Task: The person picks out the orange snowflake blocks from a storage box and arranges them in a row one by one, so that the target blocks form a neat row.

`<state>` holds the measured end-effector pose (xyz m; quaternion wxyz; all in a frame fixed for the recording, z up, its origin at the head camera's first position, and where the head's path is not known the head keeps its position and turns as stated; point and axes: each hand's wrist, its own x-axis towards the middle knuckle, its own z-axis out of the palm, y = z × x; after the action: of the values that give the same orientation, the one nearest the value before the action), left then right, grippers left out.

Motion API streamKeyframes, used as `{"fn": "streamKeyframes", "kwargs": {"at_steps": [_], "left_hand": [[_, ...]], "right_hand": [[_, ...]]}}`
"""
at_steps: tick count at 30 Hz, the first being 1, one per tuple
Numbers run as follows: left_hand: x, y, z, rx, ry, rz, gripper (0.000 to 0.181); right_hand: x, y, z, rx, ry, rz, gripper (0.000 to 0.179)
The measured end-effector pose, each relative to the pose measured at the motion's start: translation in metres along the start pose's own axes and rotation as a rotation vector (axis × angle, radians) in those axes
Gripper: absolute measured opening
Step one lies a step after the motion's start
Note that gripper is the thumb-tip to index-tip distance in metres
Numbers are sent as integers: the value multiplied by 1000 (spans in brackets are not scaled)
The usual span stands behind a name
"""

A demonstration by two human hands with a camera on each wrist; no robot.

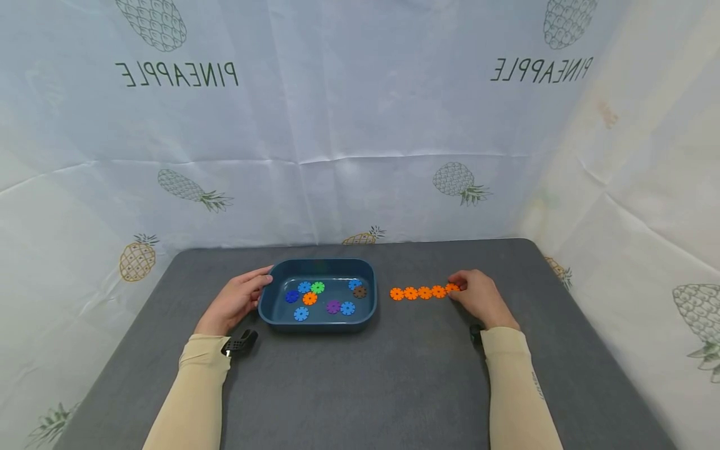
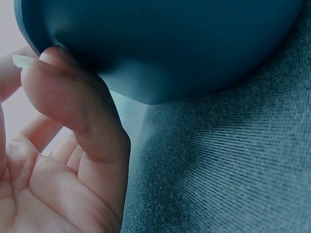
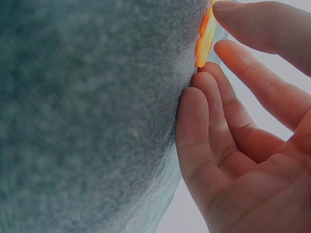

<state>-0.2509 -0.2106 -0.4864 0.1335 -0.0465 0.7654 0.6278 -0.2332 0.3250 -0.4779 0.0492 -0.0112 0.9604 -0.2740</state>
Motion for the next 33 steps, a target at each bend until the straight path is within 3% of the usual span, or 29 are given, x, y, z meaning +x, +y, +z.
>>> {"fn": "streamKeyframes", "kwargs": {"at_steps": [8,13,23,33], "left_hand": [[0,-3,-1,-12,7,7,59],[3,-1,2,-22,-1,13,58],[5,0,0,-27,9,15,57],[3,-2,-2,-40,10,15,54]], "right_hand": [[-3,-9,-5,14,16,-48,42],[-4,-32,-3,33,28,-99,43],[19,-107,4,78,-99,-253,40],[41,-196,15,-55,-267,-429,40]]}}
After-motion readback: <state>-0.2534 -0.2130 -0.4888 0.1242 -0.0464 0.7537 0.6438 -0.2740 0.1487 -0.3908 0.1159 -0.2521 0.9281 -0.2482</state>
